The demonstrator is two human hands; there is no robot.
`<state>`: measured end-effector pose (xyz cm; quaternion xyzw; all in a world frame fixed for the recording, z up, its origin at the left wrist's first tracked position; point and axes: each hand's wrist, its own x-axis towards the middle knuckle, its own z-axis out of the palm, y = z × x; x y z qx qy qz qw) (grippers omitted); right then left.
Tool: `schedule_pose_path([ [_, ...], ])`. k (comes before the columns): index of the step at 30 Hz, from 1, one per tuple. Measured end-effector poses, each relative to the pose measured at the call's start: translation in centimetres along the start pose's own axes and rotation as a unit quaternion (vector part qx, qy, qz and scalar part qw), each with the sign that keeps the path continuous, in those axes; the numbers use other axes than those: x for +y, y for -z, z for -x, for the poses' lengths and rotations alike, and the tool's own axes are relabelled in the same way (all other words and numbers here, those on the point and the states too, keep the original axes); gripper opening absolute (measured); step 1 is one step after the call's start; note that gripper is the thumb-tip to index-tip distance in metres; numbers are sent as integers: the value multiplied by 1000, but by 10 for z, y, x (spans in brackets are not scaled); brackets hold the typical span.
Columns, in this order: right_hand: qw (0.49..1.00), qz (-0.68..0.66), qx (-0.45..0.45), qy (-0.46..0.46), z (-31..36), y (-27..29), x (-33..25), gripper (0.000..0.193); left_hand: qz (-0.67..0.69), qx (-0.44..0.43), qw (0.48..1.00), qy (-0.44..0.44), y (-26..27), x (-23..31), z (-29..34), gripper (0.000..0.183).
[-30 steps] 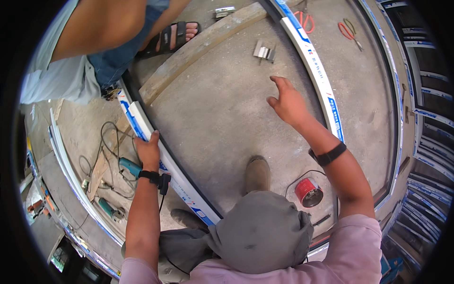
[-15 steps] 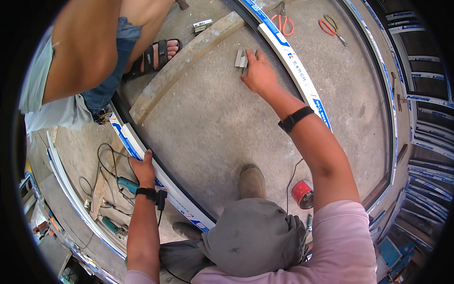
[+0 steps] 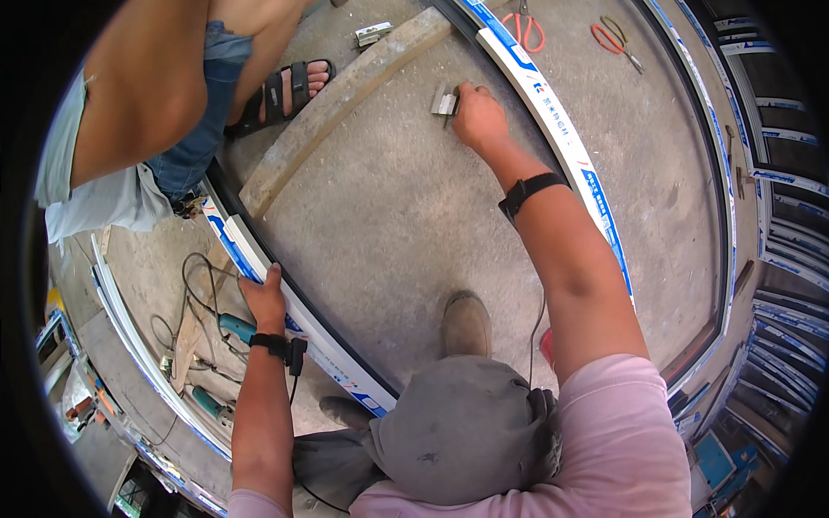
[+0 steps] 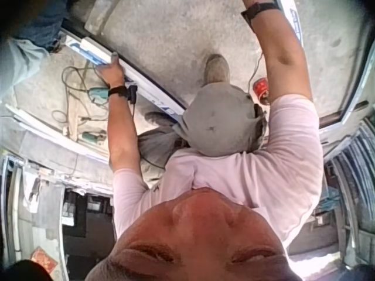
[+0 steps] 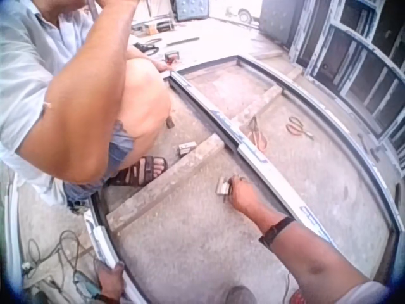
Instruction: Assemble metal window or door frames by joining aluminum extrusions and attaching hardware.
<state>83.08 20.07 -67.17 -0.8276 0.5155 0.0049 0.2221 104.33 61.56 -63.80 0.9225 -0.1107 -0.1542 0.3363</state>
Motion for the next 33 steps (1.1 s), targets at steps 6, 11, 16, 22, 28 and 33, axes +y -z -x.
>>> schedule_pose_path([
  [6,946,-307,-102,22,45,7,-22,46,-16,-16,1000,7,1,0,-1,56],
  [11,736,-609,-293,-26,106,30,-73,49,-167,-54,984,4,17,5,-10,75],
  [16,672,-632,-387,10,143,35,-97,49,-29,-111,979,-171,20,100,35,87],
  [22,649,-609,-450,71,163,41,-115,50,254,-365,895,-34,23,157,69,81],
  [28,671,-590,-420,159,170,40,-115,56,271,-374,887,-10,26,145,67,75],
  [33,647,-607,-443,132,171,41,-116,55,331,-360,872,-6,24,144,75,85],
])
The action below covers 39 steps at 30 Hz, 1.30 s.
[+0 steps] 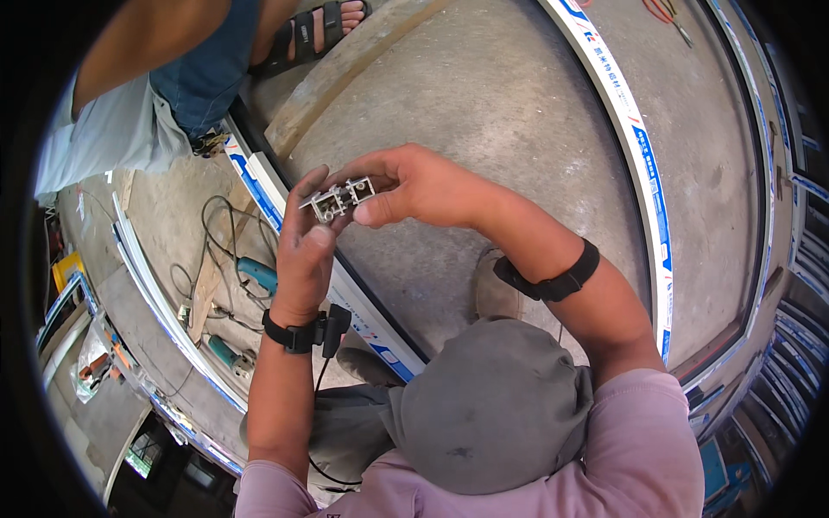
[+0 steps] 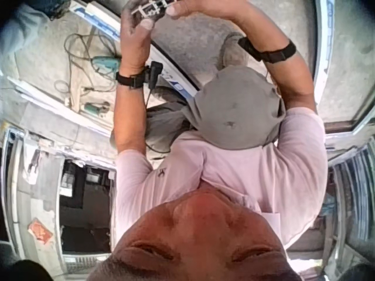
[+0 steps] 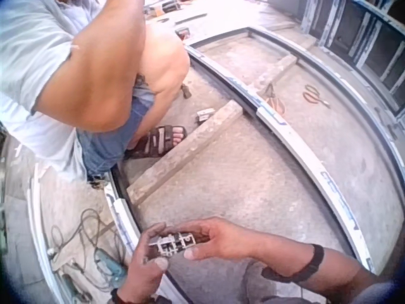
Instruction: Assemble metal window or door frames by joining aluminum extrusions and attaching hardware.
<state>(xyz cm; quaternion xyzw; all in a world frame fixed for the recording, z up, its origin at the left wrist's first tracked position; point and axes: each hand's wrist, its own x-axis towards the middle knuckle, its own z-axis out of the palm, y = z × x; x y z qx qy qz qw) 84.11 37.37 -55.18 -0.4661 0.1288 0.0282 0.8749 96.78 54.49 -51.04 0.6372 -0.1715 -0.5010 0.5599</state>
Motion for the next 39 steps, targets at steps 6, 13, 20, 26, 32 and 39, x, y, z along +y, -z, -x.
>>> schedule_pose_path([
  [6,999,-24,-24,-36,5,2,2,49,123,-1,992,13,-7,-9,-4,78],
  [13,997,43,19,-60,8,-6,8,50,144,15,989,17,-14,-7,-2,73],
  [20,925,365,88,-54,7,-15,-5,61,63,118,991,4,-12,-11,-2,76],
  [26,923,365,122,24,10,-20,-3,57,-18,138,990,-2,-10,-9,0,80],
  [32,902,412,113,68,4,-18,5,48,-83,144,986,-23,-9,-10,-3,83],
  [39,924,356,136,44,3,-18,7,39,-111,151,982,6,-7,-19,-7,79],
])
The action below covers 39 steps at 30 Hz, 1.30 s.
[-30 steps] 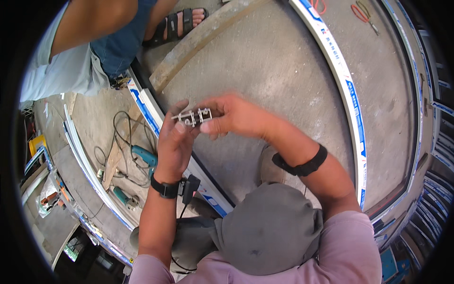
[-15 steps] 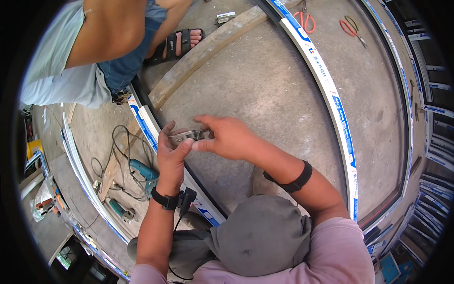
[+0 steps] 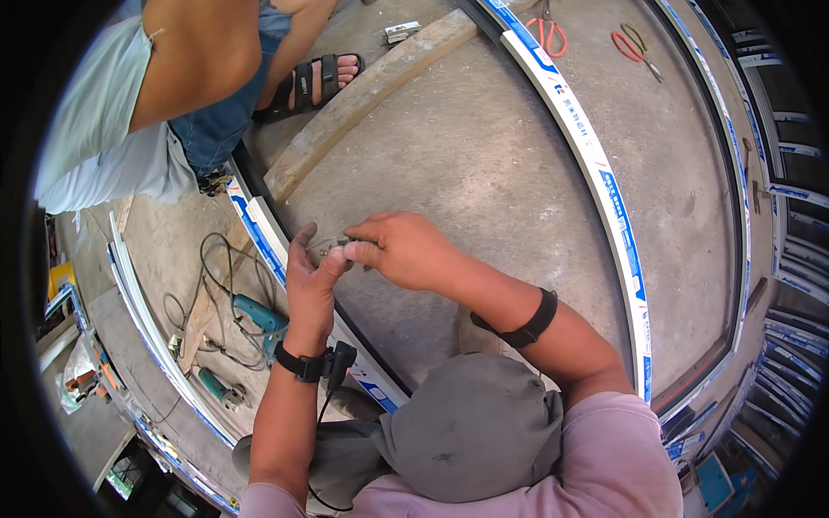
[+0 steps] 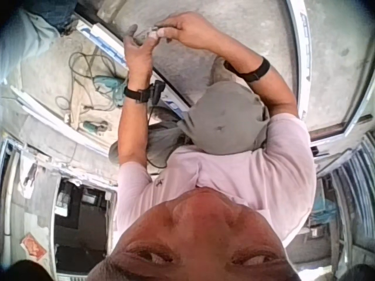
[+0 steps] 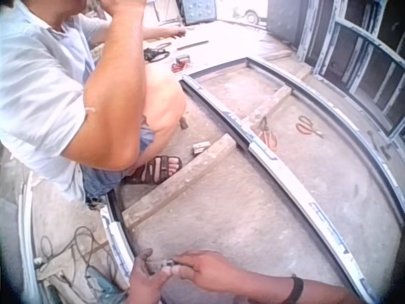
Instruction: Assemble metal window or door frames by joining aluminum extrusions and attaching hardware.
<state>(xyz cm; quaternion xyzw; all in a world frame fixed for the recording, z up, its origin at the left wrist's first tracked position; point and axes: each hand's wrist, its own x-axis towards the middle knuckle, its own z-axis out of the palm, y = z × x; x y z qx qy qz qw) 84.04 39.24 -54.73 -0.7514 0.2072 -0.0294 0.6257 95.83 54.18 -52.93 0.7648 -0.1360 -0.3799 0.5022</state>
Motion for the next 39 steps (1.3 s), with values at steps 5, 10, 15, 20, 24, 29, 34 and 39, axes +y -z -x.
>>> schedule_pose_path([
  [5,1000,15,-2,-22,2,3,6,35,73,-57,994,59,-1,0,-1,70],
  [10,988,-119,24,-93,0,4,18,26,47,-107,991,69,2,-2,-2,61],
  [15,986,-115,42,-109,-1,6,20,26,54,-107,990,77,-2,-2,-4,60],
  [20,976,-163,39,-139,-3,6,21,26,-77,-27,997,-14,12,-20,-11,64],
  [24,981,-120,70,-134,-3,15,27,27,-145,41,988,-44,36,-23,-20,61],
  [29,976,-116,100,-156,0,27,47,27,-326,159,930,-62,73,-39,-39,65],
  [34,974,-141,97,-146,-7,16,52,26,-273,226,935,10,115,-85,-46,77],
  [39,970,-154,116,-145,-5,28,59,26,-167,161,972,43,104,-114,-41,55],
])
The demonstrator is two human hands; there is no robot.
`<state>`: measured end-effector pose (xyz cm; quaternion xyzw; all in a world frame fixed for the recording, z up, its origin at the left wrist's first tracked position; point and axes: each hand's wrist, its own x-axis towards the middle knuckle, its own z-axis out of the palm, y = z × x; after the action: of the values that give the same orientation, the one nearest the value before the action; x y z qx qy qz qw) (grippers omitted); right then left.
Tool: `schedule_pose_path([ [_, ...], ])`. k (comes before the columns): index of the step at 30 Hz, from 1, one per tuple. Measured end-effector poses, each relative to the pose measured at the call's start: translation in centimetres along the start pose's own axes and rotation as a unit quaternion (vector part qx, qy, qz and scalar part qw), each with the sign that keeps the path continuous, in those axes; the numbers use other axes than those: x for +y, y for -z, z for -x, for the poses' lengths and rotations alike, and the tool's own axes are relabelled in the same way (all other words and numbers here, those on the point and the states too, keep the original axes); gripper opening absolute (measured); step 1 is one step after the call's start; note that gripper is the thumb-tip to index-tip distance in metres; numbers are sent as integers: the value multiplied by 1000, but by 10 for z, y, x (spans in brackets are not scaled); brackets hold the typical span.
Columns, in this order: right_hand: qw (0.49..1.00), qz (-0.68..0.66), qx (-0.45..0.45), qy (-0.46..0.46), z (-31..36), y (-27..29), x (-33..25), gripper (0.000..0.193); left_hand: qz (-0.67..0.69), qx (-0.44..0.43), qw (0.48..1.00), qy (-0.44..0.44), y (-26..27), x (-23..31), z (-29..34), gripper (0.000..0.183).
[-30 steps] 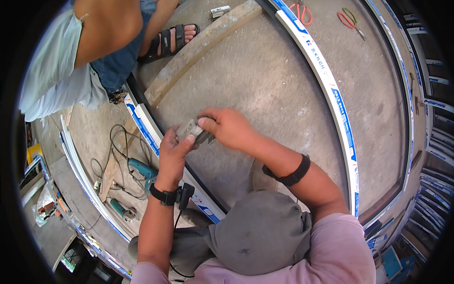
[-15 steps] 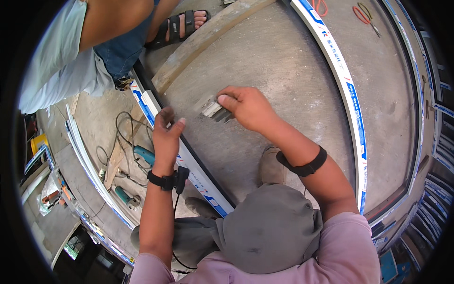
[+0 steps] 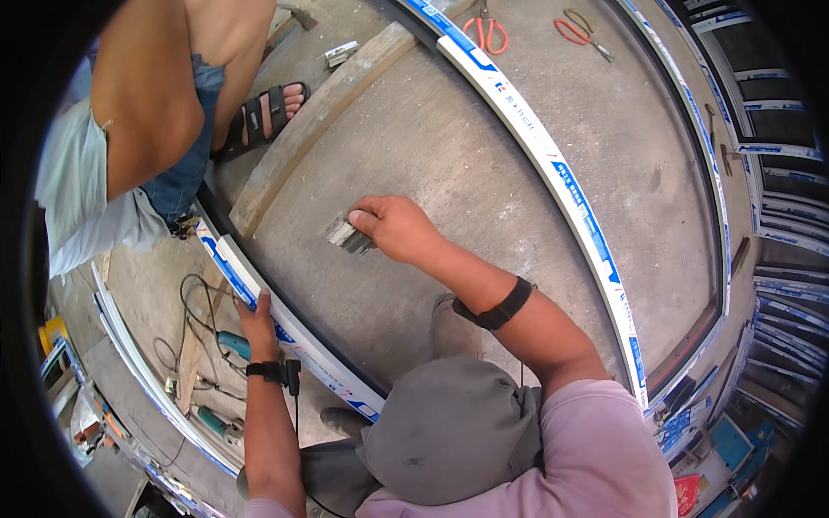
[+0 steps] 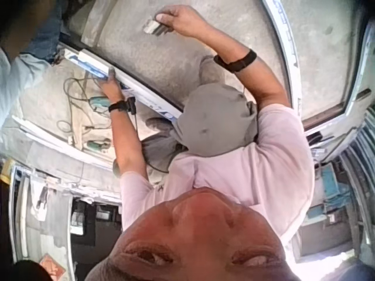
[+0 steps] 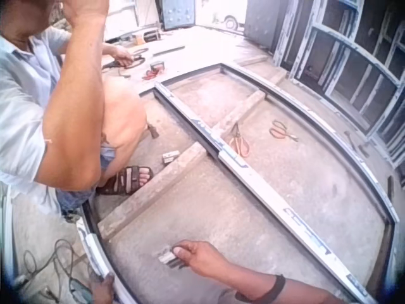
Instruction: Assemble metal window or door frames by joining aluminum extrusions and attaching hardware.
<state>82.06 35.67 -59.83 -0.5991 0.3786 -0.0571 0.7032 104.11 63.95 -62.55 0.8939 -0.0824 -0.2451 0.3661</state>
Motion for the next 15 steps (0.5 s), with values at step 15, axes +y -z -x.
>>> schedule_pose_path([
  [15,997,62,18,35,-7,-13,0,29,-4,-6,1000,3,-6,-14,1,78],
])
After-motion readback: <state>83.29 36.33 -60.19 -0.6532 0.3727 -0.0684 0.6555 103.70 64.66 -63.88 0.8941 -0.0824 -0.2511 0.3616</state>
